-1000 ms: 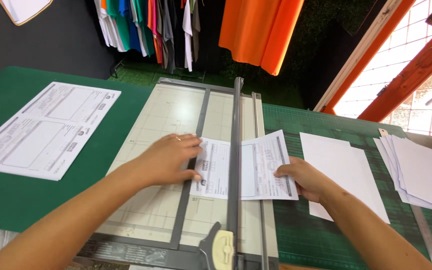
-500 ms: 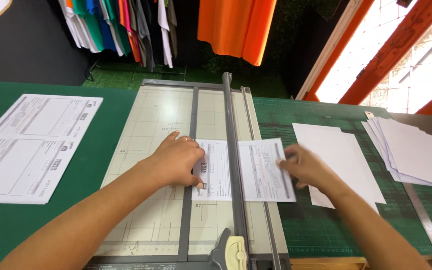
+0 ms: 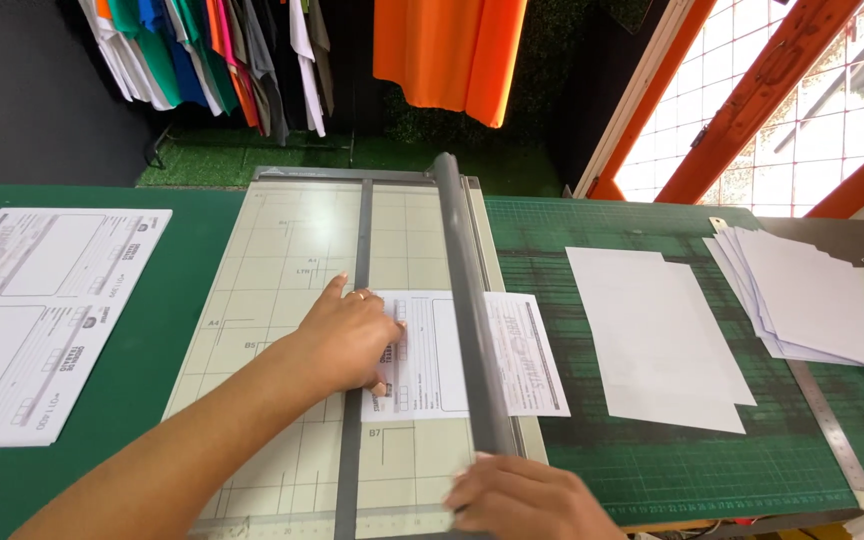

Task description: Trimming and sorting printed documents using a manual paper cutter

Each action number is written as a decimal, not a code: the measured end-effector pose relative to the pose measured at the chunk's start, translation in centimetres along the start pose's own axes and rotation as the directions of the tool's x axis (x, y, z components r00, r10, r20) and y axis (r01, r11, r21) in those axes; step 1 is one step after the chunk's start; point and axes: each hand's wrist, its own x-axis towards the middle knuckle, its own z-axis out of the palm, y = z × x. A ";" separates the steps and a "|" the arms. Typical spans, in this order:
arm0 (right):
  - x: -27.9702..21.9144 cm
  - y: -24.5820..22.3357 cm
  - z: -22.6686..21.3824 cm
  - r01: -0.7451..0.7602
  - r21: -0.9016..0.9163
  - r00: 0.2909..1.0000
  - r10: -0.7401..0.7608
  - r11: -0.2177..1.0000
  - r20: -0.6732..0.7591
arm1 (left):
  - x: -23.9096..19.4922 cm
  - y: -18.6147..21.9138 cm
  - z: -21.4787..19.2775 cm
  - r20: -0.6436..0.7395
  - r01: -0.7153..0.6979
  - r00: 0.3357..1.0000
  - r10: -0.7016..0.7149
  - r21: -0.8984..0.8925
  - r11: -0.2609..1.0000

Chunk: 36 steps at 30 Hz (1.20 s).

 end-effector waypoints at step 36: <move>4.0 21.7 -4.2 -0.890 0.117 0.432 0.898 0.440 -0.086 | 0.9 -0.8 -0.6 -0.323 -0.005 0.946 -0.022 -0.083 0.996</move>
